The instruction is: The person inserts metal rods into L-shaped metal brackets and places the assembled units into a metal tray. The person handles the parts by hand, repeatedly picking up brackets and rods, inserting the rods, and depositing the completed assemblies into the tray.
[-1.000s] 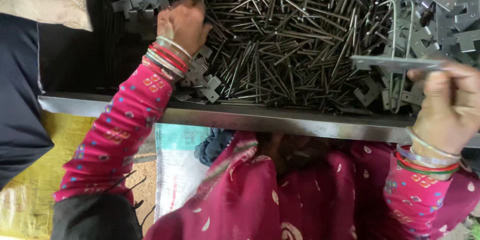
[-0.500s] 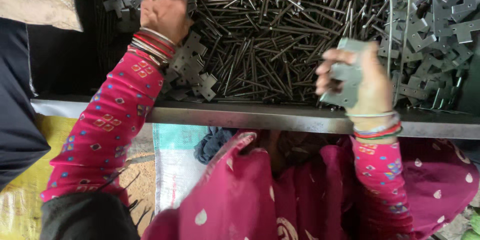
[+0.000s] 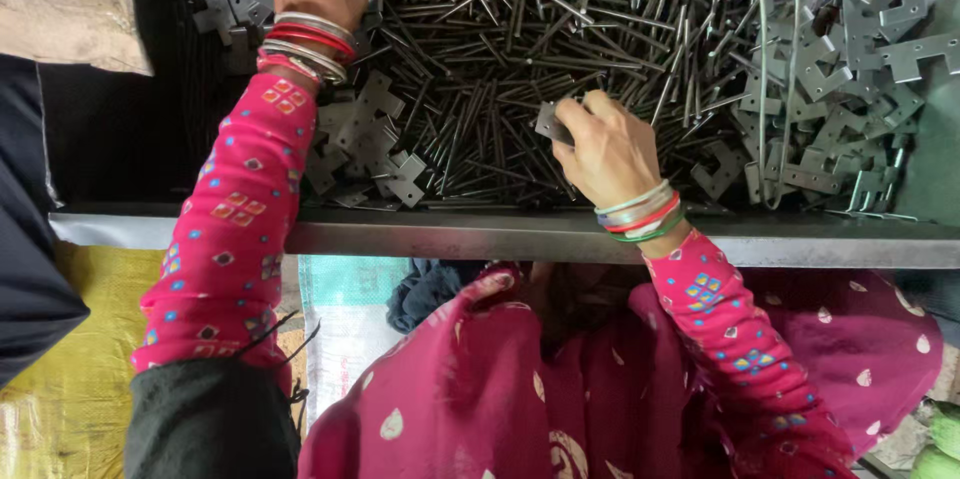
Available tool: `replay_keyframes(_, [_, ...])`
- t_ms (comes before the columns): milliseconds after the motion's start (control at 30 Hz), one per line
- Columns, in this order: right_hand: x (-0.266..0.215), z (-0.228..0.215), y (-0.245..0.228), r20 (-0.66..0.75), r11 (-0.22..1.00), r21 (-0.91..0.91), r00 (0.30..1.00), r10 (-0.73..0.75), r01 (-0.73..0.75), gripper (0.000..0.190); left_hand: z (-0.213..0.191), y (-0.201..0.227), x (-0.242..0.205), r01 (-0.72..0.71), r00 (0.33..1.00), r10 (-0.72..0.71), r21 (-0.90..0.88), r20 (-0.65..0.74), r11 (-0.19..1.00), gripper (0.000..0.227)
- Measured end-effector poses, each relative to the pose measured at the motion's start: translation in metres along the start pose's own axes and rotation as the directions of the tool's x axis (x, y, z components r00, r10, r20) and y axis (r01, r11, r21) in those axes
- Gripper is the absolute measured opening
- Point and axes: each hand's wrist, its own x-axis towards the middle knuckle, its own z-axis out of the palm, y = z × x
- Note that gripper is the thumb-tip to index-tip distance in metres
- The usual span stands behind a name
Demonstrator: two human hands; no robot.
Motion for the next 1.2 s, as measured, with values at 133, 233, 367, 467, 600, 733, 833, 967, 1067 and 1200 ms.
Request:
replay_keyframes(133, [-0.004, -0.005, 0.005, -0.035, 0.975, 0.222, 0.999, 0.022, -0.013, 0.02, -0.041, 0.031, 0.007, 0.111, 0.986, -0.083, -0.202, 0.142, 0.973, 0.02])
replay_keyframes(233, [-0.008, -0.013, 0.014, -0.076, 0.861, 0.5, 0.986, 0.151, -0.093, 0.016, -0.076, 0.05, 0.009, -0.116, 0.991, 0.124, -0.123, 0.059, 0.986, 0.015])
replay_keyframes(367, [-0.016, -0.034, 0.038, -0.092, 0.325, 0.945, 0.922, 0.375, -0.038, 0.019, -0.109, 0.06, 0.019, 0.385, 0.916, -0.094, -0.786, 0.391, 0.484, 0.015])
replay_keyframes(467, [-0.017, -0.043, 0.056, 0.127, -0.226, 0.974, 0.87, 0.476, -0.018, 0.032, -0.123, 0.06, 0.02, 0.462, 0.887, -0.083, -0.876, 0.455, 0.136, 0.017])
replay_keyframes(600, [-0.02, -0.037, 0.057, 0.401, -0.35, 0.901, 0.801, 0.444, -0.256, 0.026, -0.126, 0.076, 0.019, 0.489, 0.864, -0.09, -0.867, 0.496, -0.091, 0.018])
replay_keyframes(733, [-0.013, -0.022, 0.024, 0.424, -0.307, 0.897, 0.817, 0.391, -0.319, 0.037, -0.13, 0.13, 0.007, 0.55, 0.829, -0.04, -0.827, 0.557, -0.115, 0.026])
replay_keyframes(833, [0.0, -0.01, -0.011, 0.426, -0.406, 0.873, 0.828, 0.364, -0.271, 0.048, -0.138, 0.194, -0.013, 0.352, 0.924, 0.117, -0.929, 0.364, 0.114, 0.039])
replay_keyframes(967, [-0.01, -0.012, -0.028, 0.318, -0.144, 0.947, 0.906, 0.281, -0.287, 0.061, -0.149, 0.232, -0.031, 0.2, 0.953, 0.052, -0.745, 0.3, 0.637, 0.045])
replay_keyframes(1067, [-0.024, -0.029, -0.006, 0.195, 0.453, 0.835, 0.939, 0.285, -0.311, 0.054, -0.148, 0.215, -0.031, 0.382, 0.912, -0.065, -0.776, 0.406, 0.502, 0.035])
replay_keyframes(1200, [-0.04, -0.065, 0.059, -0.194, 0.955, 0.102, 0.936, 0.295, -0.28, 0.028, -0.143, 0.181, -0.043, 0.472, 0.865, -0.059, -0.768, 0.499, 0.432, 0.034])
